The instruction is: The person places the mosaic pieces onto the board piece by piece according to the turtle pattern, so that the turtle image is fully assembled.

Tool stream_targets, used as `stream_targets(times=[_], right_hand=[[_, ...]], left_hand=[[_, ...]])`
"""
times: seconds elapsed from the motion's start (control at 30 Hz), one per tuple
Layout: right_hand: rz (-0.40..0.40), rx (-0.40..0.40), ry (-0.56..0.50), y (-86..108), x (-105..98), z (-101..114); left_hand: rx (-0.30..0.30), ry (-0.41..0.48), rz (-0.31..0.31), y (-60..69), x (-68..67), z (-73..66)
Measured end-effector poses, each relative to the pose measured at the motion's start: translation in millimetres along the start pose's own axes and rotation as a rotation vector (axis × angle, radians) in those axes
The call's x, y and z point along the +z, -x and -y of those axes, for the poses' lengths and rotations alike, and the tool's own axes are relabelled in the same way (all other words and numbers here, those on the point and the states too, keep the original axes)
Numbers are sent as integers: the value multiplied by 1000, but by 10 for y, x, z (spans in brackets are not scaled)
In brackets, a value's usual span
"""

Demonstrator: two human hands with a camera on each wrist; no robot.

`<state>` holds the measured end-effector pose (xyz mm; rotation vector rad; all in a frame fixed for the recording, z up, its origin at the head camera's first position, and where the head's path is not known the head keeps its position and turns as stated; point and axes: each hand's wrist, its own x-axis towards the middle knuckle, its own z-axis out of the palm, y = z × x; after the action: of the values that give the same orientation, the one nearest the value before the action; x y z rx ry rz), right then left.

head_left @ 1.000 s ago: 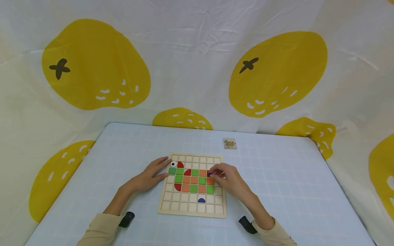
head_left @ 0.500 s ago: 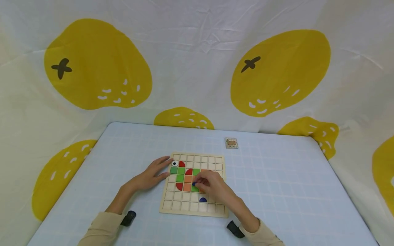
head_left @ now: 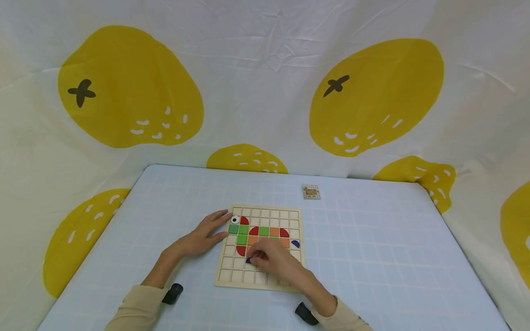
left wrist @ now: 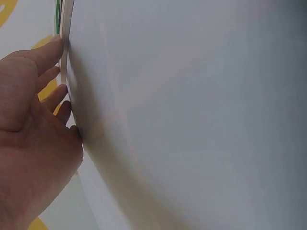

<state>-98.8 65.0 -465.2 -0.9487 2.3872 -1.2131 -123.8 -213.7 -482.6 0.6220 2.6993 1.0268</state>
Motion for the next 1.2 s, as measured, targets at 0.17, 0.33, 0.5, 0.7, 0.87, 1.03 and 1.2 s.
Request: stream_targets(times=[0.17,0.33,0.5,0.7,0.87,1.03,1.2], right_hand=[[13,16,19,13,35,18],[26,21,19,25,34,49],[33,26,24,30,30,61],[32,28,33,40,30,50],[6,28,24,94,-20,17],[-71,-8,30,156,-112,-33],[-175,-52,61,220,-214,-130]], left_hand=[[-1,3,2,6,1,-5],[0,1,0,6,4,5],[6,1,-3,-3,10,8],[-7,4,0,3,12,6],[-26,0,9,-8,11,-16],[-66,-3,17,-10,5,-29],[-75,-10,-10,-27,-16,-46]])
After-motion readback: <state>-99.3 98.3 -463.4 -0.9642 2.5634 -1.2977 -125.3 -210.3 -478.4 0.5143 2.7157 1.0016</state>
